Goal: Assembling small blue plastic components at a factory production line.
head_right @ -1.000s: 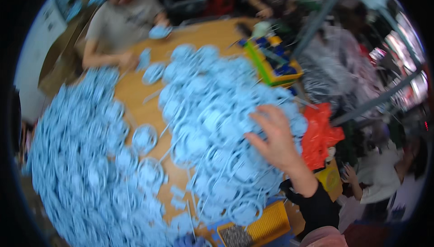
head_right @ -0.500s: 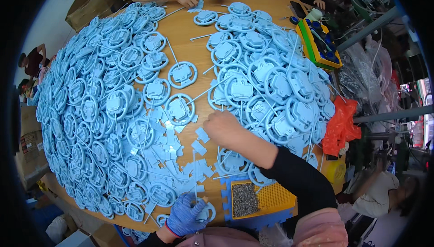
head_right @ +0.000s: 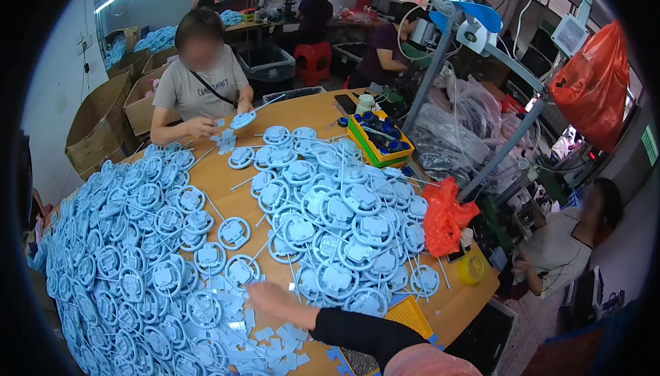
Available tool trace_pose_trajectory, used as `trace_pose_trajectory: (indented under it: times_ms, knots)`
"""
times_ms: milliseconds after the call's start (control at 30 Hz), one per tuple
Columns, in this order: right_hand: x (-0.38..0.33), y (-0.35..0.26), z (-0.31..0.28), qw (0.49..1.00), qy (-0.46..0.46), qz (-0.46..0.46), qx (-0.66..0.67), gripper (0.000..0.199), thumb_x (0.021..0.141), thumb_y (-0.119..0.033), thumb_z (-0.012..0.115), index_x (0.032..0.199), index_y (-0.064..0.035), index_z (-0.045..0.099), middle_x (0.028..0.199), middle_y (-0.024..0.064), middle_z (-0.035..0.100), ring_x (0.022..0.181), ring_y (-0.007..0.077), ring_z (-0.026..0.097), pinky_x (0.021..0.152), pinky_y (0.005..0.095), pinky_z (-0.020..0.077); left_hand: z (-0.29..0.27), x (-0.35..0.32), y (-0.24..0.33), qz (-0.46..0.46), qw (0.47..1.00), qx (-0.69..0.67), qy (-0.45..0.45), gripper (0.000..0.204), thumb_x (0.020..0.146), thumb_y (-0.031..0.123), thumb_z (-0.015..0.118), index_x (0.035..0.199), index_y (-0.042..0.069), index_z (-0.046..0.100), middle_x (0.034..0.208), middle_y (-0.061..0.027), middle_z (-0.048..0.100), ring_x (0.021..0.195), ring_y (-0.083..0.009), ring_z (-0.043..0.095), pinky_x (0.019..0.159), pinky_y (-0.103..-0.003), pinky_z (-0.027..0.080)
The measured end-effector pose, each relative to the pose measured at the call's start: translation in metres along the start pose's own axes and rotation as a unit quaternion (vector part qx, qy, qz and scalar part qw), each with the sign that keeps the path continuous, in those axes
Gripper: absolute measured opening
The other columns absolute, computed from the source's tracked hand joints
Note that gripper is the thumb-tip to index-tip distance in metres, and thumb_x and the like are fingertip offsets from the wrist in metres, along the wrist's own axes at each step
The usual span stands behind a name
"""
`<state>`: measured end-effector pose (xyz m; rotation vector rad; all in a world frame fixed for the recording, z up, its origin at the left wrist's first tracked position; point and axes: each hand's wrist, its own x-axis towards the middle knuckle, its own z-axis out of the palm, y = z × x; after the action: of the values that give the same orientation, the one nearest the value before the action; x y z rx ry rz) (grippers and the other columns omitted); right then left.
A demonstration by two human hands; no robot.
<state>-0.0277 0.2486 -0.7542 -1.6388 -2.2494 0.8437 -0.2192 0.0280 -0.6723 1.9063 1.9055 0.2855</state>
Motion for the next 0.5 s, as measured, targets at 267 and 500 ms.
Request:
trace_pose_trajectory:
  times_ms: [267, 500]
  knots:
    - [0.053, 0.049, 0.071, 0.975, -0.014, 0.136, 0.174, 0.024, 0.083, -0.02, 0.061, 0.097, -0.0011, 0.063, 0.094, 0.0206, 0.065, 0.078, 0.0361, 0.063, 0.071, 0.0436, 0.052, 0.089, 0.03, 0.037, 0.0, 0.843, -0.536, 0.044, 0.097, 0.063, 0.023, 0.08, 0.142, -0.001, 0.029, 0.123, -0.0215, 0.047, 0.108, -0.0332, 0.052, 0.093, -0.044, 0.045]
    - [-0.027, 0.056, -0.001, 0.948, 0.023, 0.152, 0.279, 0.043, 0.085, -0.027, 0.061, 0.116, 0.0027, 0.06, 0.112, 0.021, 0.064, 0.106, 0.03, 0.062, 0.09, 0.0379, 0.0483, 0.116, 0.061, 0.036, 0.14, 0.964, -0.226, 0.012, 0.102, 0.065, 0.025, 0.079, 0.142, -0.009, 0.022, 0.124, -0.0251, 0.047, 0.115, -0.0365, 0.048, 0.099, -0.042, 0.04]
